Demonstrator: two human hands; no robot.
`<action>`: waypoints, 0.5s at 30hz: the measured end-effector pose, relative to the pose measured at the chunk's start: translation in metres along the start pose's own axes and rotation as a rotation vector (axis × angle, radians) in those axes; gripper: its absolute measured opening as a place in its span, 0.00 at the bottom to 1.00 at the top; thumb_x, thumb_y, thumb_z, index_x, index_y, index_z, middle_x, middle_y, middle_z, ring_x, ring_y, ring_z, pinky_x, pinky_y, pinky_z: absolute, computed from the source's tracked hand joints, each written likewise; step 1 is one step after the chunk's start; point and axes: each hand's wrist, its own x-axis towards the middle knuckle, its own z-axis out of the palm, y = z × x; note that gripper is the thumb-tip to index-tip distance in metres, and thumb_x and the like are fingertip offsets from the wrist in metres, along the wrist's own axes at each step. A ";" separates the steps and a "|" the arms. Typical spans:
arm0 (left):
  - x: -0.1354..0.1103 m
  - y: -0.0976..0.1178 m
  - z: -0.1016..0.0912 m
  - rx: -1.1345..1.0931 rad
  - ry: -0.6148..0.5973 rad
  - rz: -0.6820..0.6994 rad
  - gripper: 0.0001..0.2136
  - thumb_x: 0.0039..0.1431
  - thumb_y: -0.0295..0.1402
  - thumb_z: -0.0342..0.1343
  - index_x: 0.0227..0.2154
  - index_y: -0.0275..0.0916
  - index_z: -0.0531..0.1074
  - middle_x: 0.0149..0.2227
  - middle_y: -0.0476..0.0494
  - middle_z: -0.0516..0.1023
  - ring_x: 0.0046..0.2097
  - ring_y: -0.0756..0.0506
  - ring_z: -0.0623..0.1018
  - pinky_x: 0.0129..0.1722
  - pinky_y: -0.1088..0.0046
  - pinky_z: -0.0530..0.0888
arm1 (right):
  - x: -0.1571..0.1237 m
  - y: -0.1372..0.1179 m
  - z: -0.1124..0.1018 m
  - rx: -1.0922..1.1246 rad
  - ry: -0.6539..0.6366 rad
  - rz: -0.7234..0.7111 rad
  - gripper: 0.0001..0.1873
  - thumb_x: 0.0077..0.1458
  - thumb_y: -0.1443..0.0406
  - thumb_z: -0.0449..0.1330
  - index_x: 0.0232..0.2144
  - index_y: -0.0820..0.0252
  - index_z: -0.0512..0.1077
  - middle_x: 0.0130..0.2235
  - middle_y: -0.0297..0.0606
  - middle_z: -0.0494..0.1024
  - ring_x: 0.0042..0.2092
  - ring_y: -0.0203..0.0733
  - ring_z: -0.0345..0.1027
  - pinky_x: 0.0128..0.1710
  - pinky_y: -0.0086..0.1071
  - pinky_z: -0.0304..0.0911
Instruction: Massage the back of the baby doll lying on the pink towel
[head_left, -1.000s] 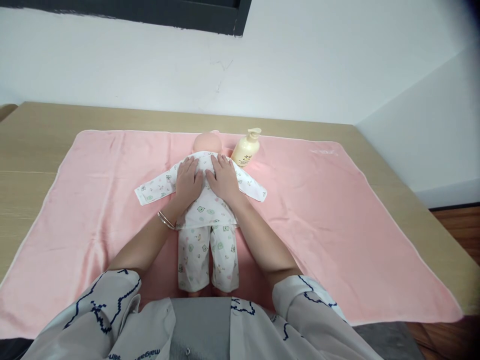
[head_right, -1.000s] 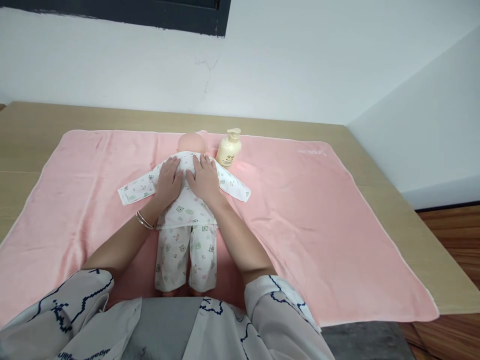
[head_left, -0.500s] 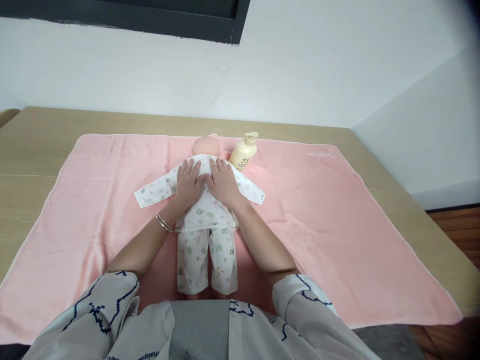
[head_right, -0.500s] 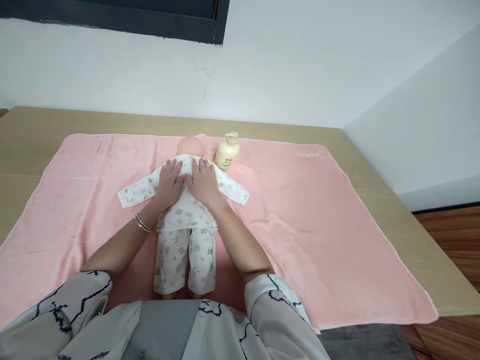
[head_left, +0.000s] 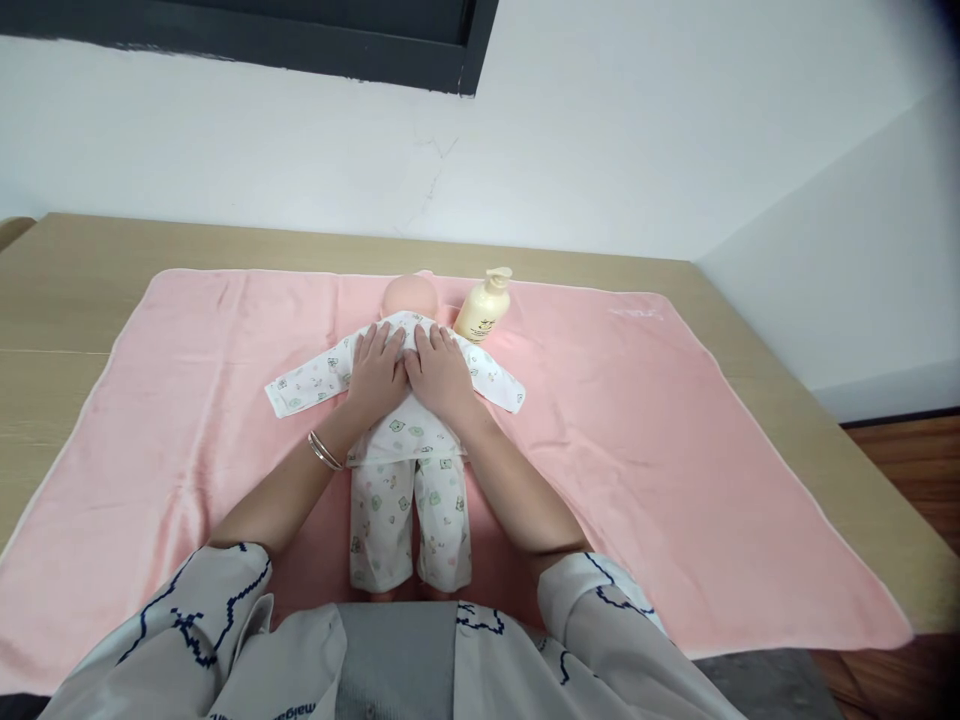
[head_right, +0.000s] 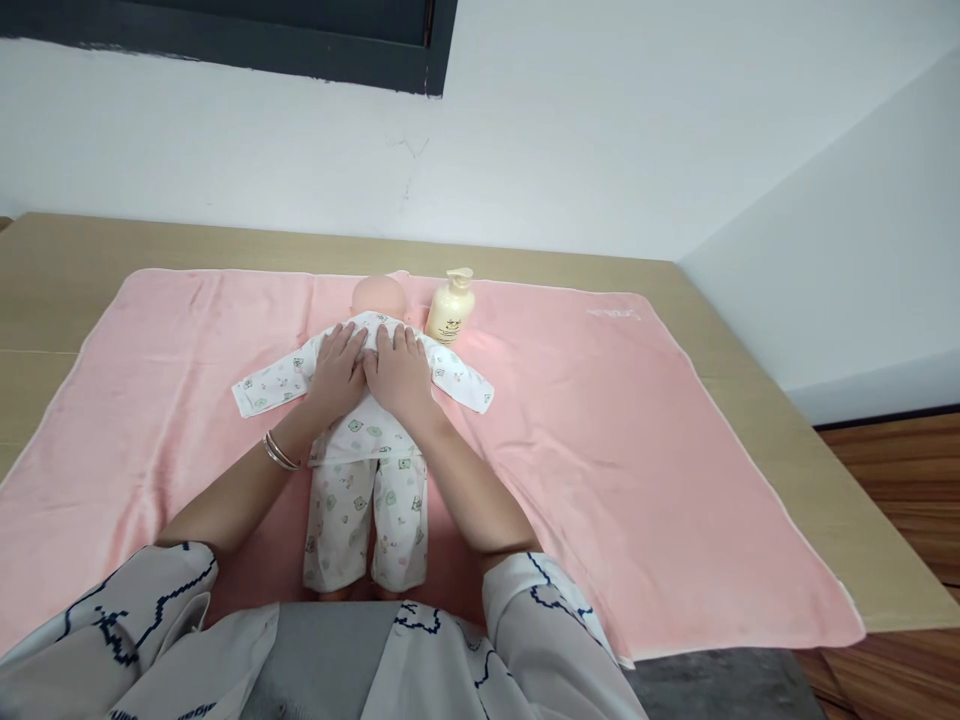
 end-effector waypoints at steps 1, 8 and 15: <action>0.000 0.000 -0.001 -0.003 0.000 0.005 0.23 0.63 0.33 0.45 0.60 0.35 0.65 0.66 0.31 0.61 0.70 0.33 0.57 0.68 0.44 0.53 | 0.000 0.001 -0.002 0.006 -0.011 -0.001 0.30 0.69 0.59 0.42 0.67 0.69 0.54 0.68 0.57 0.55 0.69 0.59 0.46 0.67 0.50 0.43; -0.006 0.014 -0.004 -0.062 0.146 -0.019 0.16 0.59 0.30 0.50 0.48 0.34 0.75 0.57 0.34 0.73 0.61 0.38 0.70 0.64 0.55 0.66 | -0.009 0.003 -0.027 0.051 -0.070 -0.060 0.22 0.67 0.64 0.45 0.57 0.65 0.68 0.59 0.52 0.70 0.64 0.52 0.59 0.62 0.43 0.56; 0.000 -0.001 0.004 -0.096 0.072 -0.082 0.23 0.63 0.34 0.49 0.59 0.33 0.66 0.65 0.33 0.64 0.68 0.36 0.61 0.69 0.51 0.56 | 0.008 0.021 -0.010 0.081 -0.026 -0.047 0.27 0.69 0.59 0.45 0.63 0.68 0.61 0.66 0.51 0.62 0.69 0.53 0.50 0.67 0.47 0.46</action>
